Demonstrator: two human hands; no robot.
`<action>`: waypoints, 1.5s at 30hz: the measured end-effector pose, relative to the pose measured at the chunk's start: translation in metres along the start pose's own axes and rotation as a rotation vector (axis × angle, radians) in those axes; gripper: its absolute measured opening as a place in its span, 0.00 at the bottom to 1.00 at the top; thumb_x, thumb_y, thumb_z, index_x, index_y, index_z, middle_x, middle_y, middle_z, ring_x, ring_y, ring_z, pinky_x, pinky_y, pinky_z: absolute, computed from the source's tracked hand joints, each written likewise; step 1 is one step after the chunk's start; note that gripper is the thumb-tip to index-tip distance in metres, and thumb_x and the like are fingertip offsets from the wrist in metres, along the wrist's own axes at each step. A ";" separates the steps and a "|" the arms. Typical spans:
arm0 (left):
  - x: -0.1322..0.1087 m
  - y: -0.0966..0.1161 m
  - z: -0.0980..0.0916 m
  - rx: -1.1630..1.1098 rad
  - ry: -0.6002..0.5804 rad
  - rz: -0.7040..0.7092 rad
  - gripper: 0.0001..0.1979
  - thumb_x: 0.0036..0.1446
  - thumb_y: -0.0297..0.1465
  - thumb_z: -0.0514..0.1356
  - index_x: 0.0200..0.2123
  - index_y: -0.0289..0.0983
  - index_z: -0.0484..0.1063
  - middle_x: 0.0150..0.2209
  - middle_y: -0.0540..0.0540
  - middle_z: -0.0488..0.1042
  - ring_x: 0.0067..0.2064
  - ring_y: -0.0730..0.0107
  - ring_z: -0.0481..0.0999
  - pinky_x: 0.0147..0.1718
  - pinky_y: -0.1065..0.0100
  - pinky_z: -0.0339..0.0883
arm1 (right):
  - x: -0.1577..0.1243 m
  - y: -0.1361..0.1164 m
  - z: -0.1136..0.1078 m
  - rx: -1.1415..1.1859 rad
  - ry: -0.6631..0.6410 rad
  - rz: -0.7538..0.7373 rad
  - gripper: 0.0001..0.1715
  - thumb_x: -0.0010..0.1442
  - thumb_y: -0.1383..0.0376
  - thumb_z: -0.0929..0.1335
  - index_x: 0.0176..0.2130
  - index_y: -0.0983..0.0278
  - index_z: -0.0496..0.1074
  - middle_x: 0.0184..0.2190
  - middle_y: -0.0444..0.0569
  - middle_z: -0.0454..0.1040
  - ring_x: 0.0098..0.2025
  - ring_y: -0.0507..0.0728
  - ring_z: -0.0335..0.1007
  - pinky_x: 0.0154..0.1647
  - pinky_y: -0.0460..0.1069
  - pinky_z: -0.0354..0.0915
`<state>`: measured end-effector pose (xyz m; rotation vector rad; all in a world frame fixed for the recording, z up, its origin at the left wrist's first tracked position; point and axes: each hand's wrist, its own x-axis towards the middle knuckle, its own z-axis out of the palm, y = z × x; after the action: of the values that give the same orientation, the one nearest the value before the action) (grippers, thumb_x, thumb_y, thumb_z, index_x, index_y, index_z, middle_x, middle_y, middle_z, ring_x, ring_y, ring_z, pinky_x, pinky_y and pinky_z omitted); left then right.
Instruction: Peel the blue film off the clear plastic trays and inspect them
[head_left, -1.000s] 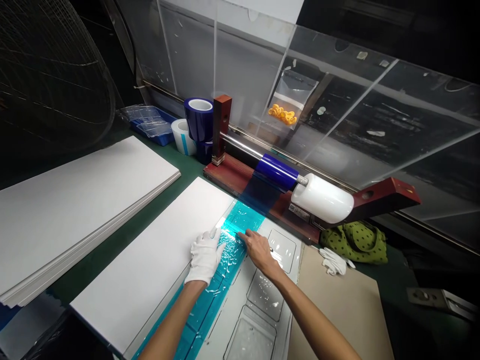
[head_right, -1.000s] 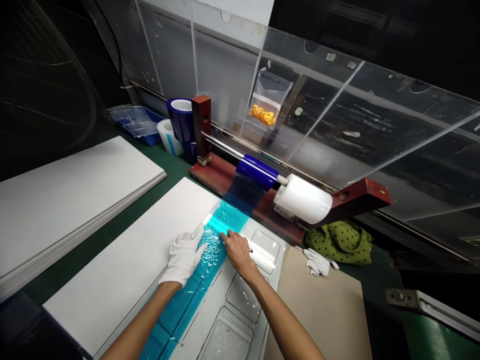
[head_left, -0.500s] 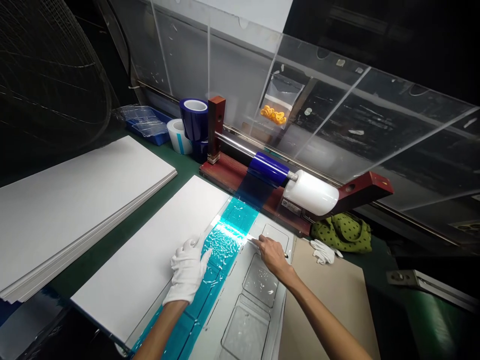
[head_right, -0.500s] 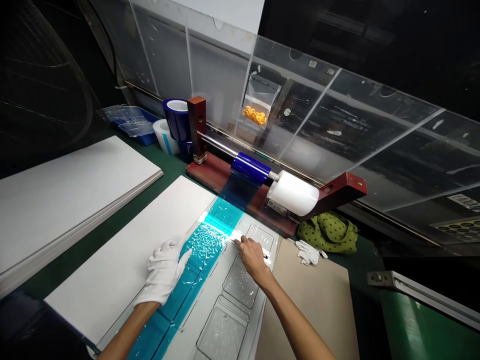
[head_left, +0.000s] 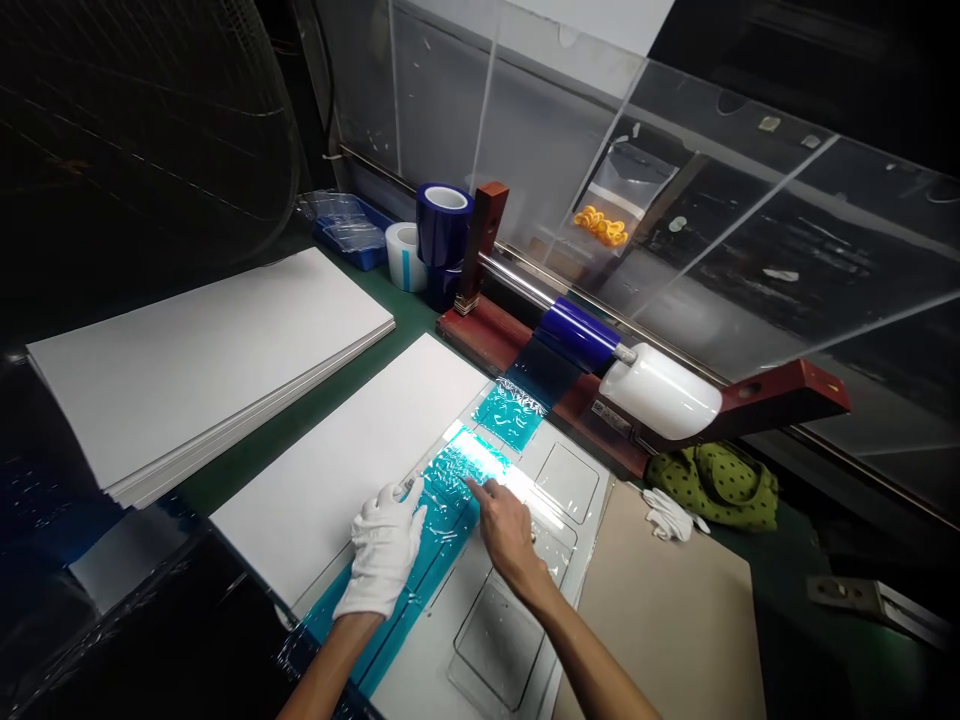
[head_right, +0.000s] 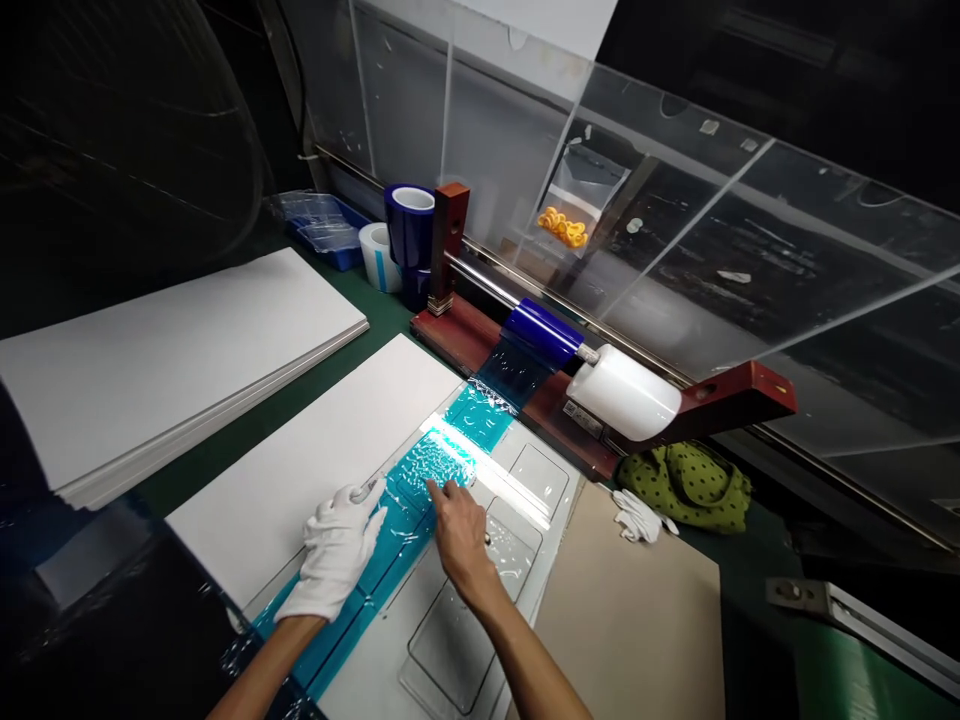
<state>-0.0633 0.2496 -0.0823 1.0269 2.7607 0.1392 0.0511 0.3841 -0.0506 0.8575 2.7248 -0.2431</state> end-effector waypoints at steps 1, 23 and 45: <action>-0.001 -0.002 0.004 0.004 0.001 0.008 0.21 0.60 0.41 0.46 0.53 0.44 0.68 0.48 0.38 0.68 0.41 0.55 0.68 0.36 0.58 0.62 | 0.002 -0.009 0.003 0.007 -0.010 -0.016 0.30 0.63 0.75 0.54 0.60 0.52 0.57 0.41 0.49 0.70 0.40 0.55 0.67 0.27 0.45 0.55; -0.003 -0.018 0.016 -0.005 -0.011 0.086 0.22 0.61 0.40 0.46 0.58 0.49 0.61 0.46 0.39 0.68 0.41 0.54 0.67 0.34 0.57 0.61 | 0.002 -0.036 0.022 -0.063 -0.029 -0.025 0.25 0.64 0.73 0.56 0.56 0.53 0.61 0.40 0.49 0.70 0.39 0.56 0.67 0.26 0.45 0.55; -0.036 -0.060 -0.010 0.001 0.165 -0.130 0.25 0.60 0.46 0.47 0.51 0.37 0.68 0.48 0.39 0.69 0.40 0.56 0.68 0.35 0.59 0.62 | -0.087 -0.003 0.016 -0.020 -0.080 0.120 0.33 0.60 0.79 0.55 0.57 0.53 0.63 0.36 0.49 0.71 0.35 0.53 0.69 0.26 0.45 0.52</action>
<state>-0.0766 0.1806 -0.0761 0.8686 2.9664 0.2125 0.1212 0.3308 -0.0389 0.9799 2.5873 -0.2197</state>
